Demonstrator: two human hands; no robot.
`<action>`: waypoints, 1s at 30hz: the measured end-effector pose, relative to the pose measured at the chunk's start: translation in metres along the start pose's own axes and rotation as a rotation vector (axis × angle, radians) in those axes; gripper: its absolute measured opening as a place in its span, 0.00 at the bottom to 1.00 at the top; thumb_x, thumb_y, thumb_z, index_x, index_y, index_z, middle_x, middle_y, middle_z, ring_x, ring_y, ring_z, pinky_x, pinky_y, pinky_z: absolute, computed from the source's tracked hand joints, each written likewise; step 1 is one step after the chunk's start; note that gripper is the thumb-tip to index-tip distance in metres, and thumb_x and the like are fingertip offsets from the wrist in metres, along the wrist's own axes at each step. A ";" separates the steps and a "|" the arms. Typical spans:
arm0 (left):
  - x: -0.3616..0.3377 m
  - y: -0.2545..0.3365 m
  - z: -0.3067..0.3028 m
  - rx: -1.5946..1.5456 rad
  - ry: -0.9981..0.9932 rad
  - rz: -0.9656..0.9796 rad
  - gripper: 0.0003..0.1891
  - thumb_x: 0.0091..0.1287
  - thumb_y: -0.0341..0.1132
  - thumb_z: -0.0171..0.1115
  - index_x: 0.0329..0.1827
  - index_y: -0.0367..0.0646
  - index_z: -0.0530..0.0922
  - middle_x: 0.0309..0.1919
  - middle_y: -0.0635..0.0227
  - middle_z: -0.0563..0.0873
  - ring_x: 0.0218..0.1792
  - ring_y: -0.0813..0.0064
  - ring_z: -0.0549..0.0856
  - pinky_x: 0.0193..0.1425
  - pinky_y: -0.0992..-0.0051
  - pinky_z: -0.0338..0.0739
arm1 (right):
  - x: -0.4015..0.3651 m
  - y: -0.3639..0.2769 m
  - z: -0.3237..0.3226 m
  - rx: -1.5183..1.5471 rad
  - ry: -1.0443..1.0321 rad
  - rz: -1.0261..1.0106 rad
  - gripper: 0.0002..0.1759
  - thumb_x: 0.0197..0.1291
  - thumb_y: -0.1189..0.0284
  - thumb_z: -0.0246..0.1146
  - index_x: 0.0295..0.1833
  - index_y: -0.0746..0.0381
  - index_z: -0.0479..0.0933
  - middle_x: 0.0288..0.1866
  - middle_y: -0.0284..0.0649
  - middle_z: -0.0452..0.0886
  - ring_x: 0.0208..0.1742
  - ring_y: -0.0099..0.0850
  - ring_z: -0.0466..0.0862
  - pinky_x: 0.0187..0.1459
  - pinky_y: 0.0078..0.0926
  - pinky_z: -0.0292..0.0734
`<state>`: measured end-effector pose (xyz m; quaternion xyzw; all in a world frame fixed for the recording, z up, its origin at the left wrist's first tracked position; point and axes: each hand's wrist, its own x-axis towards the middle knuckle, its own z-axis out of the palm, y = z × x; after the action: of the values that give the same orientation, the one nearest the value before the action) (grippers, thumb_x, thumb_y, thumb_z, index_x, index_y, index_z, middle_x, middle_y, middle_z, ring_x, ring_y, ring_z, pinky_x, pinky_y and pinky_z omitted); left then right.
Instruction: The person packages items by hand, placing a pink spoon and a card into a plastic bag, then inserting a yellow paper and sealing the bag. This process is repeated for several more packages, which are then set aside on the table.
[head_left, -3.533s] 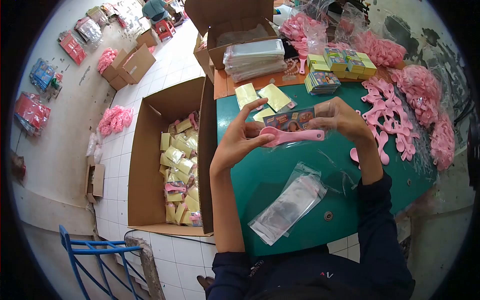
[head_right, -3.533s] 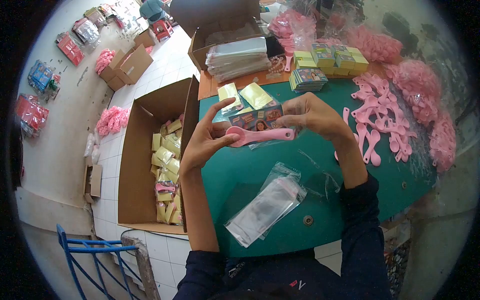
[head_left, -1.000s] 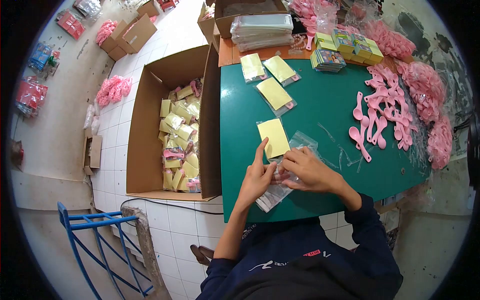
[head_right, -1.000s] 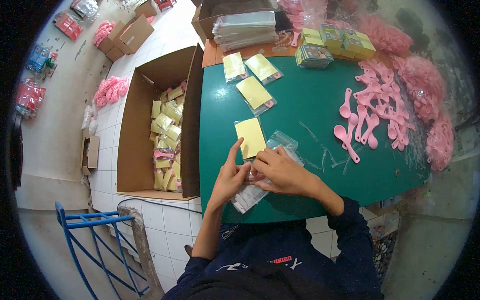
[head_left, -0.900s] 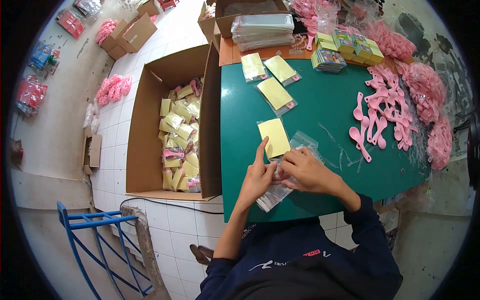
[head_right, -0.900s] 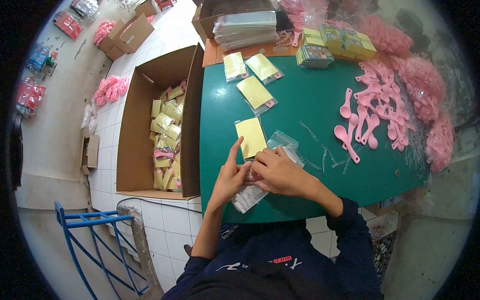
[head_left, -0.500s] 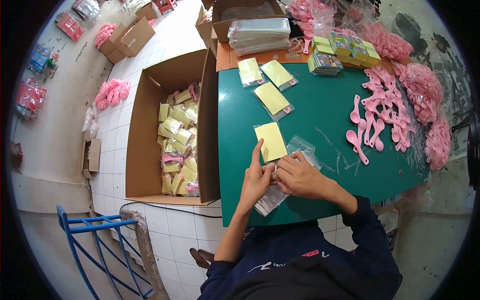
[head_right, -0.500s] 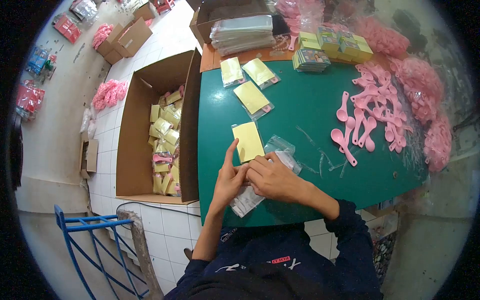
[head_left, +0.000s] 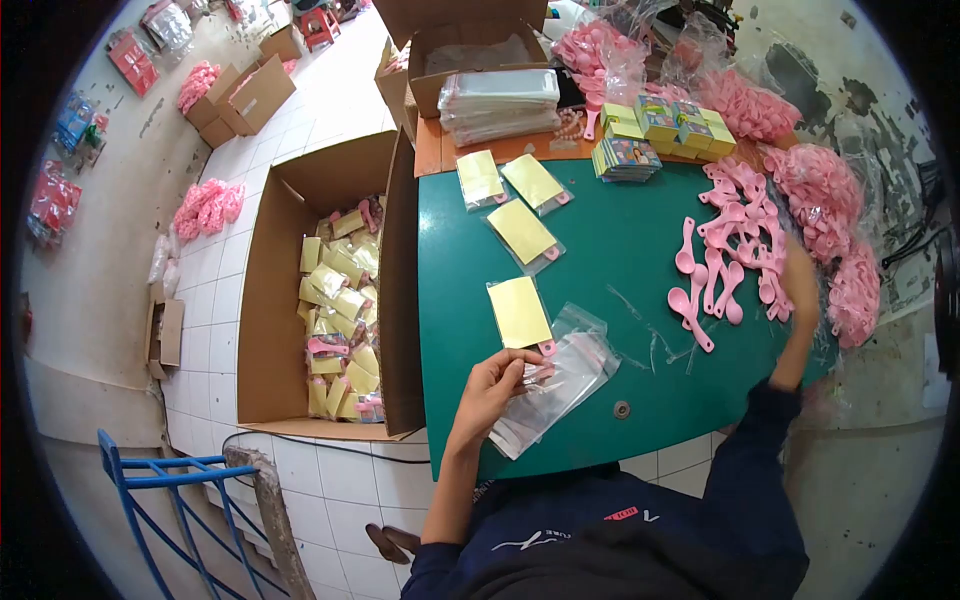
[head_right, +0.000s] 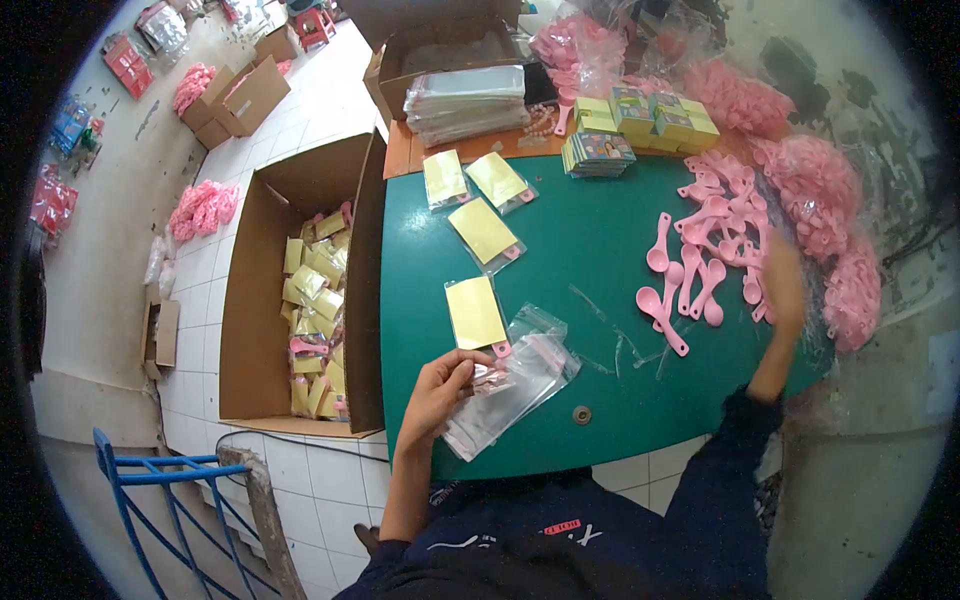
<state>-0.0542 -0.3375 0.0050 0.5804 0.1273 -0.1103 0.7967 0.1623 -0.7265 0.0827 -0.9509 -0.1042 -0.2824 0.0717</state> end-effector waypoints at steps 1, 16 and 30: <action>-0.001 -0.007 0.000 -0.048 -0.015 -0.012 0.11 0.73 0.31 0.46 0.48 0.35 0.76 0.33 0.66 0.82 0.40 0.79 0.84 0.33 0.85 0.72 | -0.021 -0.036 -0.003 0.222 -0.032 -0.091 0.21 0.53 0.73 0.65 0.53 0.62 0.71 0.47 0.43 0.76 0.46 0.35 0.78 0.46 0.30 0.73; -0.039 0.000 -0.009 0.604 0.044 0.194 0.14 0.63 0.22 0.57 0.51 0.38 0.70 0.44 0.60 0.80 0.45 0.69 0.84 0.45 0.73 0.83 | -0.134 -0.230 -0.001 1.266 -0.801 -0.142 0.07 0.53 0.77 0.67 0.38 0.64 0.77 0.47 0.40 0.69 0.42 0.29 0.77 0.43 0.25 0.74; -0.024 -0.012 0.004 0.370 0.316 0.124 0.09 0.62 0.27 0.64 0.39 0.32 0.73 0.38 0.63 0.79 0.38 0.78 0.82 0.37 0.78 0.84 | -0.151 -0.251 0.013 1.472 -0.765 0.585 0.06 0.62 0.78 0.59 0.38 0.69 0.69 0.29 0.42 0.81 0.28 0.24 0.84 0.26 0.17 0.78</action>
<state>-0.0801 -0.3440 0.0029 0.7332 0.1920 0.0094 0.6522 -0.0145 -0.5045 0.0085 -0.6813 -0.0290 0.2243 0.6962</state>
